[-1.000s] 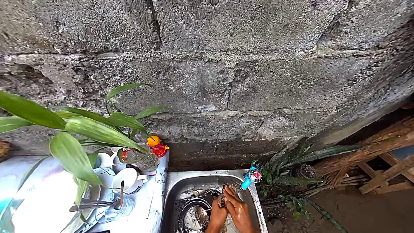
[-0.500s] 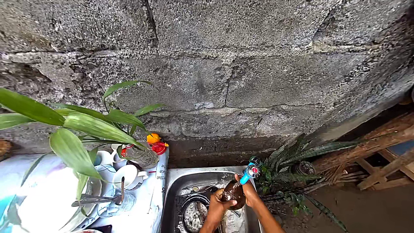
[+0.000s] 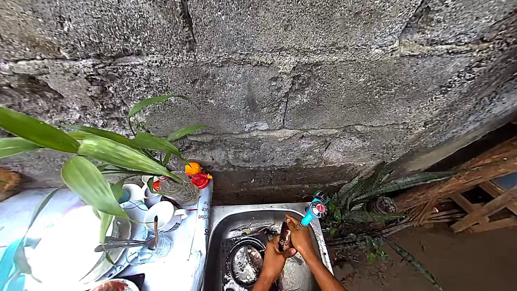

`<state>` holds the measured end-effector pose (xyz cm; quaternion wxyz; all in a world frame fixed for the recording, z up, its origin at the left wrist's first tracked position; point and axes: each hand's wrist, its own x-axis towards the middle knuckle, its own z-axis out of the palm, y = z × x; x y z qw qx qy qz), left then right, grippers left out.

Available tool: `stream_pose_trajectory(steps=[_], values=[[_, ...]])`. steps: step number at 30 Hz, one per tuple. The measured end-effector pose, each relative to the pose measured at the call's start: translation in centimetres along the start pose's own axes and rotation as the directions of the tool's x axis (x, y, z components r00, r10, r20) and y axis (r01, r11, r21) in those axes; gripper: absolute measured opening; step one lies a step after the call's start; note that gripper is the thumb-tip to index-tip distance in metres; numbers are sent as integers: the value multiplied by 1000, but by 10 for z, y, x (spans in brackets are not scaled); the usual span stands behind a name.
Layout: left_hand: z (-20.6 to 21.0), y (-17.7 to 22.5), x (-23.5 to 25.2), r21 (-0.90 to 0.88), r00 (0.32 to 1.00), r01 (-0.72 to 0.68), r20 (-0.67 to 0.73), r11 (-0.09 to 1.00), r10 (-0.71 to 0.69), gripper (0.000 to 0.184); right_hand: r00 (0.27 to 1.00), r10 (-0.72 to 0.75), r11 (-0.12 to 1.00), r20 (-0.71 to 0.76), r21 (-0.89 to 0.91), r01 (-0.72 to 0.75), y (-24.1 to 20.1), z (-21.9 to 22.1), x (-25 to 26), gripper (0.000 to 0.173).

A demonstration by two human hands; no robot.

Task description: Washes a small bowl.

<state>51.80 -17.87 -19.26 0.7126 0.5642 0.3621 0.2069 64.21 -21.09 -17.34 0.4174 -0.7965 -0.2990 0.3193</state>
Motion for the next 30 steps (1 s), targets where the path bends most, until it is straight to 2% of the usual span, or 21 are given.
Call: stream_pose_trajectory(steps=[1, 3, 4, 7, 8, 10, 11, 12, 13, 14, 15, 16, 18, 20, 22, 24, 26, 27, 28, 30], values=[[-2, -2, 2, 31, 1000, -5, -12, 1000, 6, 36, 999, -19, 998, 33, -57, 21, -2, 1, -6, 42], [-5, -4, 14, 82, 997, -47, -59, 995, 52, 26, 973, -199, 971, 113, -114, 212, -2, 5, -16, 45], [-8, -3, 15, 86, 998, -45, -48, 995, 50, 27, 963, -241, 961, 116, -106, 253, 2, 6, -16, 45], [-12, 9, 13, 102, 997, -7, 76, 995, 0, 42, 999, -31, 996, 32, -82, 33, 2, -8, 7, 40], [-14, 9, 13, 136, 996, 8, 82, 991, -19, 41, 998, -50, 993, 48, -101, 54, 1, -5, 4, 42], [-16, 9, 26, 273, 996, -25, 88, 962, 1, 32, 956, -263, 951, 129, -130, 280, -4, 7, -7, 44], [-17, 8, 27, 328, 993, -50, 120, 944, 11, 29, 936, -321, 930, 143, -139, 340, 0, 11, -9, 43], [-17, 8, 26, 350, 982, -59, 188, 935, -9, 29, 948, -277, 945, 155, -137, 298, 5, 8, -6, 41], [-17, 15, 26, 354, 959, -46, 277, 934, -58, 35, 975, -167, 979, 145, -92, 181, 11, -4, 6, 38], [-16, 21, 26, 339, 929, -35, 358, 940, -94, 42, 994, -31, 999, 105, 35, 27, 20, -18, 19, 34], [-16, 24, 25, 277, 905, -22, 414, 961, -99, 47, 990, 106, 971, 95, 207, -124, 32, -31, 26, 32], [-15, 26, 26, 181, 894, -4, 441, 984, -78, 49, 977, 192, 899, 94, 382, -214, 41, -41, 25, 33], [-11, 30, 44, -55, 912, 41, 410, 998, -15, 42, 961, 250, 708, 122, 653, -267, 48, -61, 16, 39], [-6, 28, 62, -282, 932, 140, 362, 949, -30, 35, 969, 206, 559, 135, 796, -230, 59, -72, -4, 38], [1, 27, 75, -384, 914, 257, 395, 887, -94, 38, 974, 191, 433, 126, 879, -198, 61, -73, -19, 32], [19, 27, 74, -386, 938, 297, 290, 873, -191, 35, 963, 251, 349, 100, 919, -187, 60, -66, -26, 29], [38, 17, 67, -232, 980, 199, 27, 952, -198, 33, 942, 333, 309, 42, 939, -151, 61, -57, -26, 26], [43, 7, 62, -142, 983, 166, -52, 976, -175, 33, 932, 362, 304, 13, 944, -131, 61, -52, -25, 23], [45, 1, 56, -70, 979, 193, -58, 979, -198, 41, 926, 377, 323, -16, 939, -115, 60, -48, -23, 22], [45, -3, 40, -62, 943, 334, 29, 941, -333, 73, 953, 302, 474, -36, 873, -117, 54, -36, -25, 28]])
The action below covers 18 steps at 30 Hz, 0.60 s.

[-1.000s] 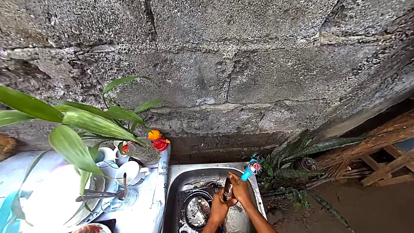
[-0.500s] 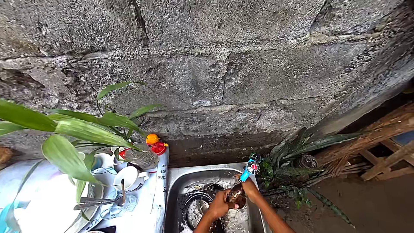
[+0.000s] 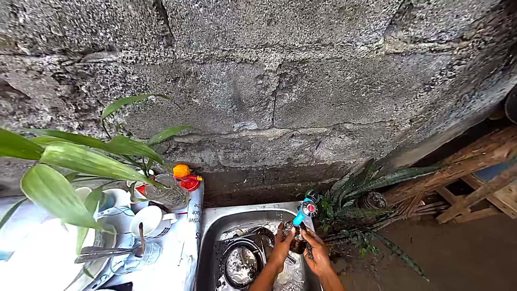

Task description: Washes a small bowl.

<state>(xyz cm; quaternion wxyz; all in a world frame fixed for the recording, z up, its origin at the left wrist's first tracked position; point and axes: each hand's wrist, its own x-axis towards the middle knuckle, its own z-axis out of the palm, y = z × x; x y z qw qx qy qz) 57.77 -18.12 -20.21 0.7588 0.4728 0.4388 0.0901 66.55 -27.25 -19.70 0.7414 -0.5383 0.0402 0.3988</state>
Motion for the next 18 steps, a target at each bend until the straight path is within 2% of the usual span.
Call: stream_pose_trajectory(steps=[1, 3, 5, 6, 7, 8, 10, 12, 15, 17, 18], values=[[-1, -4, -5, -83, 998, 54, 19, 995, -53, 82, 996, -16, 991, 93, -134, 28, 3, 6, -7, 33], [-9, -10, -8, -342, 997, 68, -1, 937, -73, 70, 943, -15, 905, 332, -397, 154, 3, 13, -18, 36], [-25, -12, -9, -492, 998, 57, 49, 868, -38, 54, 817, 13, 736, 577, -558, 383, -10, 14, -19, 36], [-32, -12, -13, -555, 996, 81, 84, 828, -42, 56, 779, 34, 685, 626, -582, 438, -19, 15, -20, 36], [-36, -10, -17, -613, 993, 107, 99, 783, -59, 62, 782, 42, 683, 622, -589, 432, -27, 18, -23, 40], [-40, -8, -19, -677, 991, 121, 125, 726, -49, 68, 820, 32, 702, 572, -596, 389, -36, 24, -26, 46], [-49, -10, -19, -780, 987, 108, 156, 617, 25, 66, 901, -4, 706, 433, -637, 309, -47, 37, -29, 52], [-51, -13, -17, -842, 987, 92, 149, 532, 65, 63, 925, 7, 668, 380, -690, 278, -47, 45, -28, 46], [-47, -5, -16, -874, 996, 68, 87, 481, 17, 57, 928, 79, 555, 364, -789, 262, -36, 69, -23, 33], [-42, -1, -17, -893, 997, 43, 66, 448, 36, 55, 947, -41, 463, 318, -834, 300, -22, 90, -22, 37], [-39, 1, -17, -893, 998, 25, 50, 449, 44, 54, 949, -112, 421, 296, -851, 315, -15, 99, -23, 44]])
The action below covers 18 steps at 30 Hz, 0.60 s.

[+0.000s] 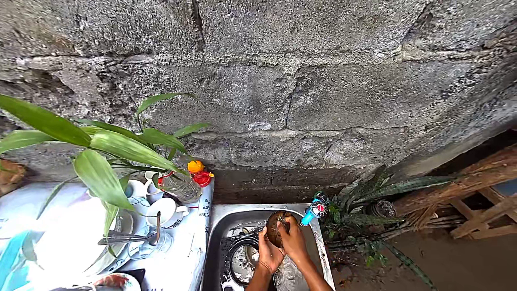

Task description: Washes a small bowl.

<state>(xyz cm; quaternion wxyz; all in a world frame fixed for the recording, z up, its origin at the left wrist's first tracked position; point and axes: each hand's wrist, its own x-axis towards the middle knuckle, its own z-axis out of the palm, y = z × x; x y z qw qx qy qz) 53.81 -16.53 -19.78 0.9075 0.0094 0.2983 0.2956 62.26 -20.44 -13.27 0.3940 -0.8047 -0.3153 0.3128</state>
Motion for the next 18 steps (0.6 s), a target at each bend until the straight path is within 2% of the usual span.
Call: stream_pose_trajectory(steps=[2, 5, 7, 9, 12, 14, 15, 17, 18], values=[[5, 0, -3, 96, 998, -63, 15, 993, 62, 53, 999, -54, 987, 6, -152, 54, -4, 20, -4, 58], [10, 11, 0, 356, 986, -159, 3, 921, 169, 58, 965, -152, 895, 216, -385, 227, -2, 35, -24, 56], [14, 16, 4, 353, 991, -67, -87, 933, 104, 59, 932, -141, 864, 334, -418, 280, 7, 26, -22, 50], [12, 14, 4, 302, 995, 25, -99, 953, 5, 60, 893, -45, 849, 448, -454, 271, 8, 8, -15, 47], [11, 11, 5, 315, 993, 100, -92, 944, -75, 62, 860, 104, 794, 500, -562, 230, -8, -9, -16, 44], [13, 11, 8, 363, 995, 95, -69, 927, -75, 62, 894, 114, 851, 433, -507, 137, -7, -13, -15, 41], [18, 9, 10, 405, 997, 55, -64, 913, -32, 60, 939, 91, 909, 332, -413, 58, -3, -10, -14, 39], [27, -8, 7, 473, 993, -70, -54, 878, 109, 58, 999, 33, 999, -17, -42, -34, 16, 12, -8, 34], [29, -18, 6, 501, 982, -136, -44, 855, 182, 58, 982, 51, 988, -182, 150, -24, 20, 23, -2, 34]])
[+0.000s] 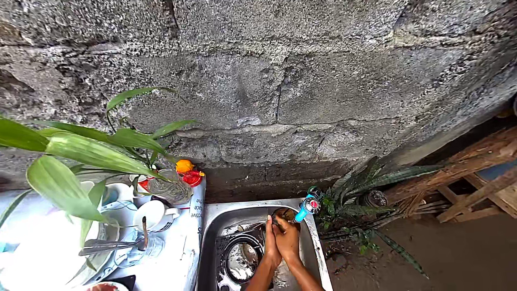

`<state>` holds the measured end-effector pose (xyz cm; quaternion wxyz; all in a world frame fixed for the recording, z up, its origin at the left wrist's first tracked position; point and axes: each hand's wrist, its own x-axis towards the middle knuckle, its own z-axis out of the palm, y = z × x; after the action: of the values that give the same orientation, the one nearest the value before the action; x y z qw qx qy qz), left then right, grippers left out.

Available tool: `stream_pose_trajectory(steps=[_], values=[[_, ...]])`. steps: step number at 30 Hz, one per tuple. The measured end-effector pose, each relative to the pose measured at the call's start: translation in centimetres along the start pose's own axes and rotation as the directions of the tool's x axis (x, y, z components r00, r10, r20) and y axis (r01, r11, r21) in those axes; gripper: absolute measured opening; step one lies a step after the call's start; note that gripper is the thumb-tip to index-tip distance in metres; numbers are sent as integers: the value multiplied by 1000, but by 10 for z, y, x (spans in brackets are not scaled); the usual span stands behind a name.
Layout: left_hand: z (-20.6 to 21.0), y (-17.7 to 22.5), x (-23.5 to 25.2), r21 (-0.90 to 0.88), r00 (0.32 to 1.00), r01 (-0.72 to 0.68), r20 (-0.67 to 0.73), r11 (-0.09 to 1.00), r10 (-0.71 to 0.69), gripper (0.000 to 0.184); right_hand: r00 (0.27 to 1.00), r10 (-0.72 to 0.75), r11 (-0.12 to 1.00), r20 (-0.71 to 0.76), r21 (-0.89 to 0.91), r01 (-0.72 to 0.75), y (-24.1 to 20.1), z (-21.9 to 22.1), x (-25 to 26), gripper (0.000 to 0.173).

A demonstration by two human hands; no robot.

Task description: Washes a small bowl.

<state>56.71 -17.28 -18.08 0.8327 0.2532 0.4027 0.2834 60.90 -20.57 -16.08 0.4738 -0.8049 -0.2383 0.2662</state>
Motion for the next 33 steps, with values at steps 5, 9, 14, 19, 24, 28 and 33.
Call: stream_pose_trajectory(steps=[5, 9, 14, 19, 24, 28, 33], values=[[-7, 8, 17, 165, 999, -31, 21, 986, 28, 58, 998, -50, 957, -47, 282, 61, 3, 5, 6, 29], [-13, 44, 25, 122, 943, 328, 11, 937, -332, 59, 943, -118, 988, 310, -59, 142, 1, -18, 4, 29], [2, -8, 4, 31, 997, 26, -71, 999, -24, 58, 995, -35, 999, -96, -5, 35, 8, 4, 31, 22], [-3, -27, 2, 5, 994, -4, -106, 1000, 4, 62, 986, 53, 977, -159, 211, -18, 15, 12, 34, 12], [-14, 21, 9, 52, 955, 295, -52, 954, -292, 65, 824, -153, 987, 546, 47, 152, 7, -40, 28, 15], [-14, 32, 20, 314, 963, 244, 30, 918, -267, 59, 785, 29, 786, 619, -499, 365, 5, -51, 18, 26], [-3, 2, 7, 65, 984, 171, 45, 983, -174, 61, 999, 11, 977, 31, 211, -18, 10, -19, 15, 13]])
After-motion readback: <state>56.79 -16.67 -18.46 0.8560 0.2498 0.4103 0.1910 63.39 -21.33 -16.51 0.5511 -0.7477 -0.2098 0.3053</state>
